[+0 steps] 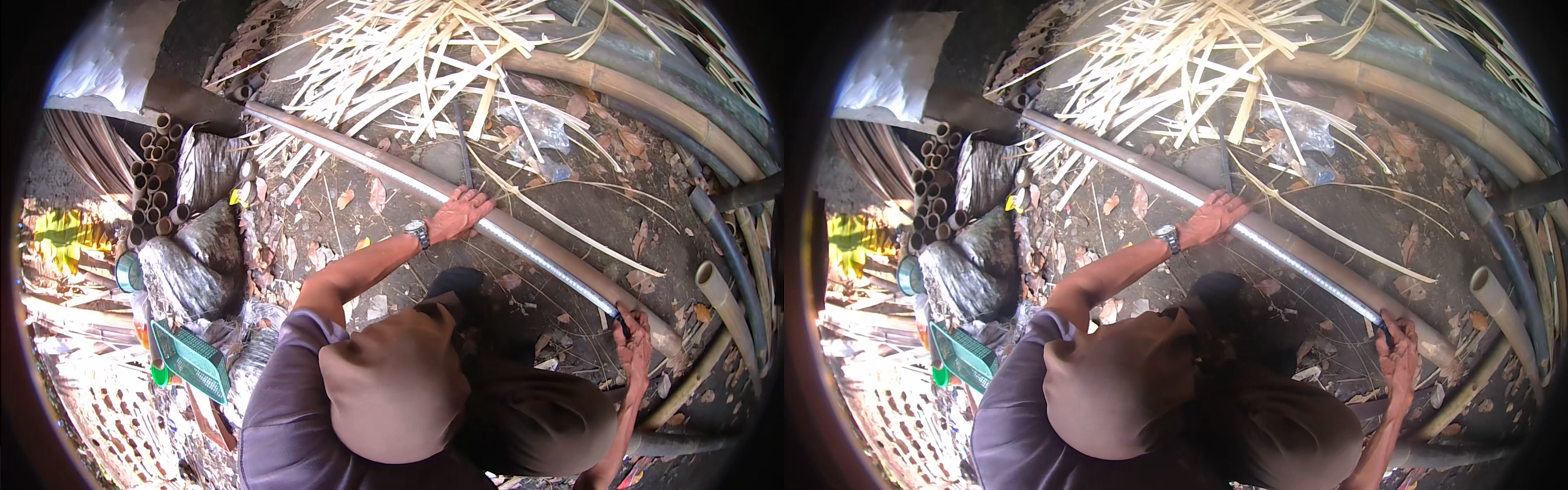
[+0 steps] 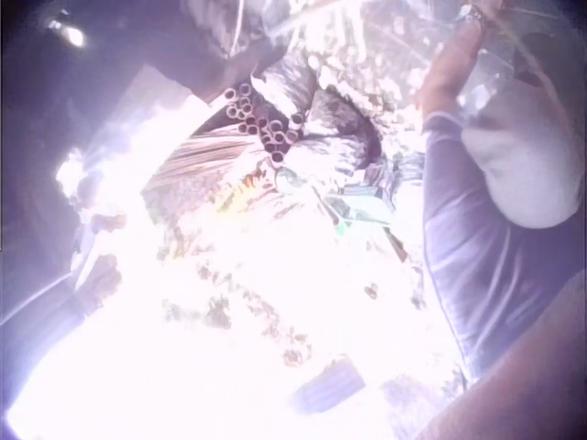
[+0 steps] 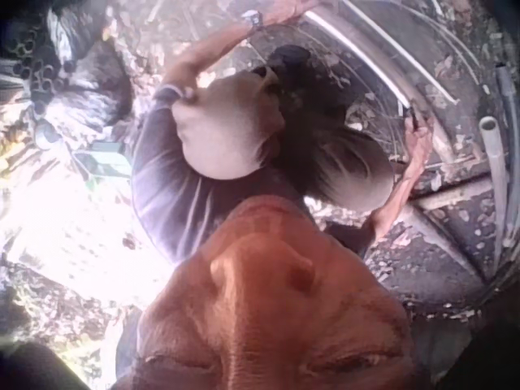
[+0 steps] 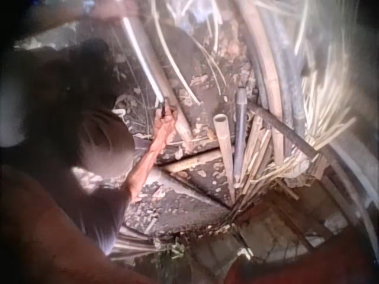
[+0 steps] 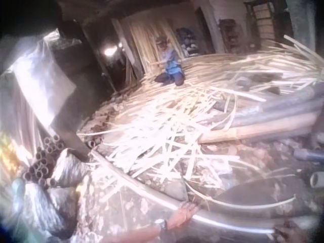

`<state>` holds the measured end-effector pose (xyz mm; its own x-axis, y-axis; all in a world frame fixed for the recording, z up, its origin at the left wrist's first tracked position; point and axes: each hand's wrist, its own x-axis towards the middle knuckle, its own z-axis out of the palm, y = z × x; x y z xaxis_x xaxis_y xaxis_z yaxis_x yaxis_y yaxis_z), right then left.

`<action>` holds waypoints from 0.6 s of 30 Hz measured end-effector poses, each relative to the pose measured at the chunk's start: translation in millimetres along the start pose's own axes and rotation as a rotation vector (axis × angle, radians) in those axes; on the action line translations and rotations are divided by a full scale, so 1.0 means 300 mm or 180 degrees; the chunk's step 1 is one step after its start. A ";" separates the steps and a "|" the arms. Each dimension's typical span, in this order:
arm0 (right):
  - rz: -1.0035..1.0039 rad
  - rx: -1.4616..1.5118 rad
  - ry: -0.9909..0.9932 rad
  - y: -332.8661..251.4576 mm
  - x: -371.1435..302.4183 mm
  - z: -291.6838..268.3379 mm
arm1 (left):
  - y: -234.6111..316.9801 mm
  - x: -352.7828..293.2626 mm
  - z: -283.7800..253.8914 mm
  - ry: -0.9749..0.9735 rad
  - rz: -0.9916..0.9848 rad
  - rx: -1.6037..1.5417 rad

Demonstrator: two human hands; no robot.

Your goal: The person measures bamboo poles with a tape measure and cuts them with a hand saw. They repeatedly measure, position, and saw through the poles, then place the cut pieces aside.

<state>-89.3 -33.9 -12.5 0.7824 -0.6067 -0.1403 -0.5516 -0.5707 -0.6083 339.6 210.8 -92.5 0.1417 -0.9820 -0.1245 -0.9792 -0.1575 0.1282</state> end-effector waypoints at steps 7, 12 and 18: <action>0.0099 -0.0712 0.0037 -0.059 -0.001 -0.008 | 0.019 0.011 -0.017 -0.0112 -0.0035 -0.0083; 0.0053 -0.0669 0.0090 -0.035 -0.007 0.010 | 0.000 -0.013 -0.043 -0.0039 0.0111 -0.0453; 0.0030 -0.0258 0.0095 -0.023 -0.016 0.009 | 0.035 -0.061 -0.059 0.0302 0.0172 -0.0634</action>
<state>-88.5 -25.5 -9.9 0.7689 -0.6277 -0.1217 -0.5813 -0.6071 -0.5418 329.2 225.3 -71.6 0.1120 -0.9935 -0.0201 -0.9390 -0.1125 0.3250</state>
